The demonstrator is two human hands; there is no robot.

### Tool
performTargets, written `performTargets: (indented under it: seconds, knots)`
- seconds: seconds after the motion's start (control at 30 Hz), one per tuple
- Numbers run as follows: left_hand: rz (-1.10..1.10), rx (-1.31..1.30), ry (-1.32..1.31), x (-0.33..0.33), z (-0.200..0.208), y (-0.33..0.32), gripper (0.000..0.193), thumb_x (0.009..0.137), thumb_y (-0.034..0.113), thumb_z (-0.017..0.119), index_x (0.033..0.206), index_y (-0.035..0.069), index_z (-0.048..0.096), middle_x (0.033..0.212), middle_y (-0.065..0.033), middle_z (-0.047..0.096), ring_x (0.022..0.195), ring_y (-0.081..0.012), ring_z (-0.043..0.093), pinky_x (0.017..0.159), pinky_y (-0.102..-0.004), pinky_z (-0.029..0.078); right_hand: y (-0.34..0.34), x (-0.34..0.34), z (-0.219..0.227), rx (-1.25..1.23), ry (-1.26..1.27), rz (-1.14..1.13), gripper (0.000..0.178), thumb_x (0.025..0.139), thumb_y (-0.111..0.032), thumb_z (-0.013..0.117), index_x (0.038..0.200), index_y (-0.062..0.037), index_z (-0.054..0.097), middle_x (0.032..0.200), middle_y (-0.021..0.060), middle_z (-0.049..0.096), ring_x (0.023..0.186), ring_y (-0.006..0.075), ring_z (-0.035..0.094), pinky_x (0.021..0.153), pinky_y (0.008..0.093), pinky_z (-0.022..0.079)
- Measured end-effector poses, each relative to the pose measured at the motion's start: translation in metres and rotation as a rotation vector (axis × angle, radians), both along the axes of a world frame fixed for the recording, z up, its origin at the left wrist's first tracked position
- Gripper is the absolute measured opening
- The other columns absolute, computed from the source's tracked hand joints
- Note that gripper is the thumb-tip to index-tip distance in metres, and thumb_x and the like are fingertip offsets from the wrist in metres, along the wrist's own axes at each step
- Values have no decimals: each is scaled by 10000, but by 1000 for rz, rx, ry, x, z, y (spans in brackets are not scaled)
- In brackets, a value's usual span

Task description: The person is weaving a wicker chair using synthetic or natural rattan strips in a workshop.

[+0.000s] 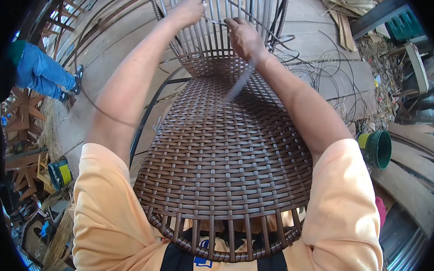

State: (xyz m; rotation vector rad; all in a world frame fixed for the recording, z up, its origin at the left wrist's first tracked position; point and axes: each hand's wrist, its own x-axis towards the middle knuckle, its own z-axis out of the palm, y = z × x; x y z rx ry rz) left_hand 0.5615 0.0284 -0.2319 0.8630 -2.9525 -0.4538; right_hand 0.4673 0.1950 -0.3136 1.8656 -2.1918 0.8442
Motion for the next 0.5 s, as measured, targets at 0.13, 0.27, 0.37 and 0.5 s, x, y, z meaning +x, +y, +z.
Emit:
performTargets:
  seconds: [0.13,0.27,0.37,0.5]
  knots:
    - [125,550,67,14,5,1,256,888,217,493,946,-22,564,717,-50,598,548,-115,591,477,-227,482,7,0,-4,78,28,18,375,806,-62,428,1159,-136,529,937,154,573,879,340,543,788,409,440]
    - [103,664,464,2,-25,8,150,831,108,507,921,15,583,736,-60,599,671,-115,601,571,-247,493,5,6,-10,122,52,-91,423,811,-63,433,1218,-165,480,932,157,568,881,360,529,776,410,443]
    - [20,349,519,-14,-35,14,164,796,99,508,900,48,625,730,-93,619,705,-202,608,640,-324,484,4,11,-10,192,45,-83,407,820,-99,430,1221,-158,473,972,155,558,872,389,521,752,437,454]
    - [-51,-179,542,-19,-42,17,198,784,113,525,916,92,671,859,-170,640,837,-319,605,809,-407,465,5,26,11,310,13,-94,480,791,-94,445,1270,-104,412,1010,212,545,945,378,517,832,434,410]
